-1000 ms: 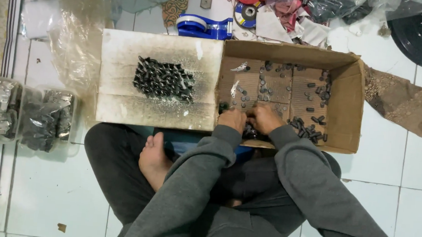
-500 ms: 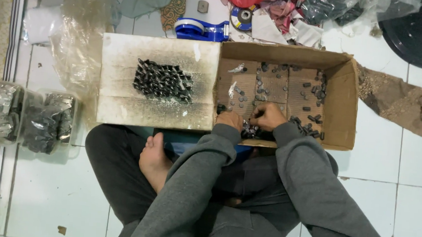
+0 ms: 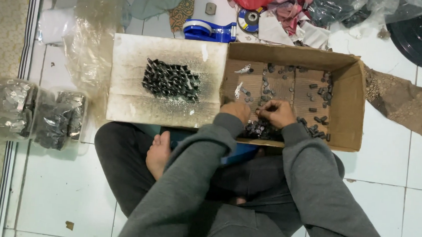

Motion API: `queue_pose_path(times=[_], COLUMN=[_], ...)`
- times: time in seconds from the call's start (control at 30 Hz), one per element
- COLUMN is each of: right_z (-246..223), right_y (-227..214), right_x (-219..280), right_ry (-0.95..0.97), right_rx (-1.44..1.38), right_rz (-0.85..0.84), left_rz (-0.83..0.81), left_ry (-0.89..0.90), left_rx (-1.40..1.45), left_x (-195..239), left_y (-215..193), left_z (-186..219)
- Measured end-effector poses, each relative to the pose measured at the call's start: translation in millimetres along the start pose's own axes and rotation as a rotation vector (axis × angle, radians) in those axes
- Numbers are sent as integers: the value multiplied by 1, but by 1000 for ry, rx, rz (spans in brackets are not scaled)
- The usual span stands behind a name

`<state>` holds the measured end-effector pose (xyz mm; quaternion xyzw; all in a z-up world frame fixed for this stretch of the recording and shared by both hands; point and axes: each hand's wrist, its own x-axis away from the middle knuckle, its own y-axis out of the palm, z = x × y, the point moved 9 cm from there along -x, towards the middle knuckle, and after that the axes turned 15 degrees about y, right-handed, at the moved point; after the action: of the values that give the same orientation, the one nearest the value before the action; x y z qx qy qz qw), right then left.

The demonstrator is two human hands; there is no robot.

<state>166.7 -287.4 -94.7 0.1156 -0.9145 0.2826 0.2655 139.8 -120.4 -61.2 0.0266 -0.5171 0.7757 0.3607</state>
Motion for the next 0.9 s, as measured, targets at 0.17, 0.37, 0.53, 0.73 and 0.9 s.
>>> queue_pose_path(times=[0.17,0.37,0.53,0.73,0.9], right_z=[-4,5,17,24,18], right_y=[-1,0,-2,-7,-20], right_x=[4,0,-8,-15,-13], right_ry=[-6,37,62,54,-16], right_rx=[-12,-11,-26,-23,-121], right_rz=[-17,-16,4,64,210], left_rz=[-135,10,178,326,578], left_ry=[-84,-109,-163,34,128], left_rx=[-137,-241,-219,176,1399], left_x=[12,-50,-46,28,78], left_y=[13,92,74,-38,-62], left_z=[20,-8,-15,16,0])
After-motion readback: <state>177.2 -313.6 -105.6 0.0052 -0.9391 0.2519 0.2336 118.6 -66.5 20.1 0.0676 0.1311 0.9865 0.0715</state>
